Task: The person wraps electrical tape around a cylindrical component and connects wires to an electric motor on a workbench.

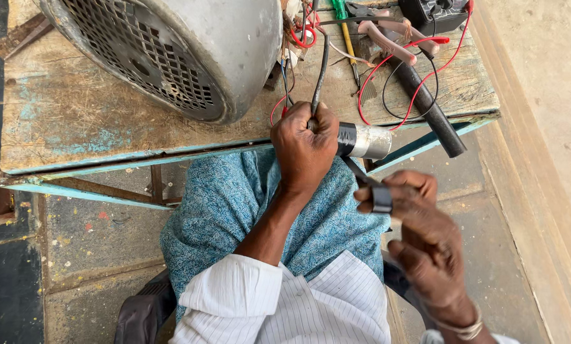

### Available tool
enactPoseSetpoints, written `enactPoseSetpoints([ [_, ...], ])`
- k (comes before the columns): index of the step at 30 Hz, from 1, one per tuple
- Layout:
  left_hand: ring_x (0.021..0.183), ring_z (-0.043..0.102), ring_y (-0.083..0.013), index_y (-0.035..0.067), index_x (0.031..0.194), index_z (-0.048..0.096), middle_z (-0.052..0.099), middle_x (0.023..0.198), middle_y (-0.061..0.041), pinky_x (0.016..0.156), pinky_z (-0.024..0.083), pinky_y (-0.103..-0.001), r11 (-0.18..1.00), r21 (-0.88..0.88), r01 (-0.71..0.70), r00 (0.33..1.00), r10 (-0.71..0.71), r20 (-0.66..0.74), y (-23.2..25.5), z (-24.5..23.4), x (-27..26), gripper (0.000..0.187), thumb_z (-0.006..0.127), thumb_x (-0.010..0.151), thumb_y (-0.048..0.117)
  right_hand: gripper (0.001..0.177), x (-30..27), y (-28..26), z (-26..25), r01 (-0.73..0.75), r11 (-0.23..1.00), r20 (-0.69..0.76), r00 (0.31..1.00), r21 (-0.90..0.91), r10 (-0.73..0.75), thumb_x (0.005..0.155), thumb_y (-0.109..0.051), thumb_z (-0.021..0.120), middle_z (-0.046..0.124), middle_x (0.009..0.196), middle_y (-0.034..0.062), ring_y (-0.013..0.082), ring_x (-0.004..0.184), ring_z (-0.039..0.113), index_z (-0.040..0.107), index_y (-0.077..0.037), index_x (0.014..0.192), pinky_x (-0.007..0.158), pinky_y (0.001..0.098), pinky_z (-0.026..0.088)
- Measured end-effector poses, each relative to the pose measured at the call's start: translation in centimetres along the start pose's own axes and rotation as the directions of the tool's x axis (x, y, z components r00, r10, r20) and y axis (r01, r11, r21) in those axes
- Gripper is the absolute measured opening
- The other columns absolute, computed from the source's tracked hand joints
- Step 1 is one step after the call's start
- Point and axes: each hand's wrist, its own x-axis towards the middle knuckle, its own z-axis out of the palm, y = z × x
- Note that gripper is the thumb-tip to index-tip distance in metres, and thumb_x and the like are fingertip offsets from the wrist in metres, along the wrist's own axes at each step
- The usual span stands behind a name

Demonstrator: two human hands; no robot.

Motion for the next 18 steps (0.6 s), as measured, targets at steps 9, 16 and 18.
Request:
enactPoseSetpoints([
  [9,0.05,0.05,-0.0147,-0.002,0.07,0.056,0.053,0.058,-0.01,0.049,0.038,-0.037,0.992,-0.101,0.076,0.991,-0.064,0.117,0.8,-1.1,0.2,0.028,0.064,0.094,0.011,0.036,10.3,1.4,-3.5,0.202,0.953,0.064,0.973,0.226,-0.221,0.089,-0.012,0.054,0.069,0.133,0.0159,0.0267,0.147,0.046,0.07,-0.003,0.12,0.132,0.041,0.02],
  [16,0.054,0.038,-0.0021,0.001,0.064,0.054,0.044,0.054,0.004,0.047,0.031,-0.029,0.913,-0.275,0.302,0.93,-0.219,0.293,1.2,-1.8,0.2,0.037,0.062,0.097,0.012,0.049,12.3,4.1,-3.5,-0.2,0.977,0.086,0.978,0.08,0.193,0.077,0.003,0.037,0.066,0.136,0.0175,0.0251,0.144,0.048,0.07,0.001,0.113,0.118,0.0382,0.037],
  [18,0.056,0.038,-0.0008,0.002,0.066,0.055,0.046,0.058,0.008,0.048,0.031,-0.027,0.84,-0.356,0.409,0.896,-0.297,0.329,1.3,-1.6,0.2,0.034,0.062,0.098,0.012,0.049,12.0,5.6,-2.9,-0.317,0.943,0.057,0.948,0.103,0.312,0.082,0.005,0.04,0.066,0.132,0.0119,0.0227,0.135,0.053,0.071,-0.003,0.119,0.11,0.0355,0.042],
])
